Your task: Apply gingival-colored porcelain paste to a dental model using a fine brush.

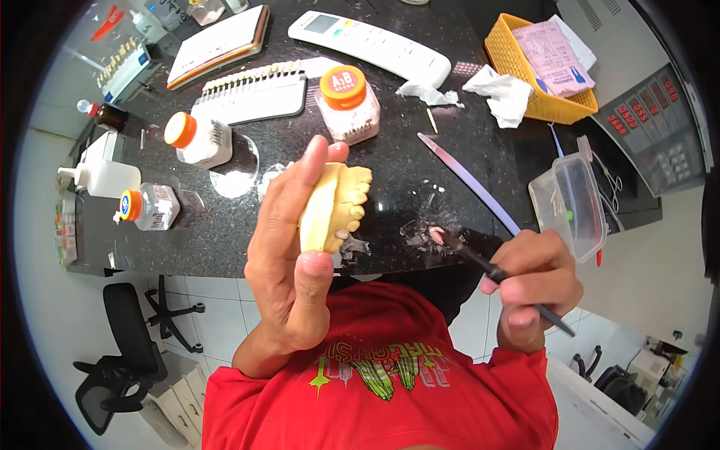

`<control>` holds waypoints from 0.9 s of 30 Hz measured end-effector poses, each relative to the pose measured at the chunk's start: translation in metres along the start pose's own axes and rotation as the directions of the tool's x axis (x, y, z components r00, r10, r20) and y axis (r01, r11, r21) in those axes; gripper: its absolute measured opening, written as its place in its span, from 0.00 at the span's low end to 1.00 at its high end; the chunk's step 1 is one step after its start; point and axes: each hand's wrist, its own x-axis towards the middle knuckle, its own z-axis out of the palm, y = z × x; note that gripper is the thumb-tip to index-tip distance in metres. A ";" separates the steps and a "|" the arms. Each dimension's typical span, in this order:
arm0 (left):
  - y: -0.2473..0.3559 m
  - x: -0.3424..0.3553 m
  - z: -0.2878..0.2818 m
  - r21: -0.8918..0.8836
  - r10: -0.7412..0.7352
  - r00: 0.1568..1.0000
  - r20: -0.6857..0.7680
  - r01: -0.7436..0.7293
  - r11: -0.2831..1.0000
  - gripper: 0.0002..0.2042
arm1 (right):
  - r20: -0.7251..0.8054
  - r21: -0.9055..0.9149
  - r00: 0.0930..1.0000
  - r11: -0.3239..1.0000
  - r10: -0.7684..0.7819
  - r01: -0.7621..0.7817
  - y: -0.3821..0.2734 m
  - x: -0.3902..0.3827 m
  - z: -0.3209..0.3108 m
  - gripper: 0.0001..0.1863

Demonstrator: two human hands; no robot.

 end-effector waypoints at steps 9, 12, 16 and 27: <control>0.004 0.002 -0.002 -0.007 -0.014 0.999 0.033 0.015 1.000 0.38 | 0.055 -0.152 0.993 0.982 -0.107 0.114 0.009 0.017 0.027 0.14; -0.006 0.004 0.002 -0.056 0.176 0.984 -0.024 -0.177 0.983 0.30 | 0.094 -0.174 0.992 0.979 -0.087 0.102 0.008 0.019 0.027 0.14; -0.006 0.005 0.002 -0.035 0.185 0.983 -0.016 -0.185 0.982 0.30 | 0.114 -0.189 0.991 0.977 -0.075 0.096 0.009 0.020 0.027 0.15; -0.006 0.005 0.002 -0.039 0.184 0.983 -0.023 -0.185 0.982 0.29 | 0.142 -0.187 0.988 0.979 -0.060 0.086 0.008 0.019 0.027 0.15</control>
